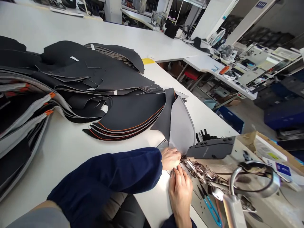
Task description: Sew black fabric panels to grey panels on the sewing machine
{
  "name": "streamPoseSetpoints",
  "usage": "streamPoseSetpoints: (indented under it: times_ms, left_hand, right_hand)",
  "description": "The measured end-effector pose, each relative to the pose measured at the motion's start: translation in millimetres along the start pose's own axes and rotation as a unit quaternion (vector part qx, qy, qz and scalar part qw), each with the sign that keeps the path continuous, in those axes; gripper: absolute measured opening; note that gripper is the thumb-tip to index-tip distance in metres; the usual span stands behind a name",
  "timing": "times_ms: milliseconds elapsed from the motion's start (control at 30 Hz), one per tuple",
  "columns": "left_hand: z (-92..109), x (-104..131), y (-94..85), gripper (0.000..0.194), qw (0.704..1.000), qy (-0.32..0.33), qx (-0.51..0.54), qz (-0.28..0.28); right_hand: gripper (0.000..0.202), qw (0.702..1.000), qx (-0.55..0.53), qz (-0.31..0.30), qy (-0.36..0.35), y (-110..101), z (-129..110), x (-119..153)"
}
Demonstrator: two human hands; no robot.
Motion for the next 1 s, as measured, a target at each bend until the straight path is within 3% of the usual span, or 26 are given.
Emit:
streamPoseSetpoints:
  times_ms: [267, 467, 567, 667, 800, 900, 1000]
  left_hand:
    - [0, -4, -1.3, 0.021, 1.0, 0.012, -0.001, -0.011]
    - [0, 5, -18.0, 0.017, 0.999, -0.002, -0.005, -0.051]
    - [-12, 31, -35.5, 0.016, 0.994, -0.044, 0.014, -0.096]
    - [-24, 66, -66.5, 0.019, 0.99, -0.094, 0.046, -0.098]
    - [-16, 109, -100.5, 0.027, 0.987, -0.085, 0.075, -0.113]
    - [-2, 131, -101.7, 0.024, 0.983, -0.056, 0.056, -0.164]
    - [3, 142, -94.2, 0.027, 0.984, -0.072, 0.046, -0.158]
  right_hand:
    - [0.019, 1.0, -0.01, 0.021, 0.002, -5, 3, 4]
    - [0.016, 0.999, 0.001, 0.053, -0.012, -13, 4, 11]
    - [0.017, 0.998, -0.011, 0.062, 0.008, -13, 7, 12]
    - [0.022, 0.996, -0.034, 0.081, 0.023, -11, 2, 7]
    - [0.024, 0.994, -0.084, 0.064, 0.034, -2, -10, -9]
    - [0.025, 0.992, -0.114, 0.048, 0.039, 1, -16, -15]
    - [0.026, 0.988, -0.142, 0.037, 0.038, 3, -20, -16]
Point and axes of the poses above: each hand's wrist, its own x-axis away from the middle knuckle, its own y-axis out of the palm, z = x × y, the point moved 8 cm from there along -x, towards the middle knuckle, and after that the axes turned 3 degrees about -x, right-handed, at the moved point
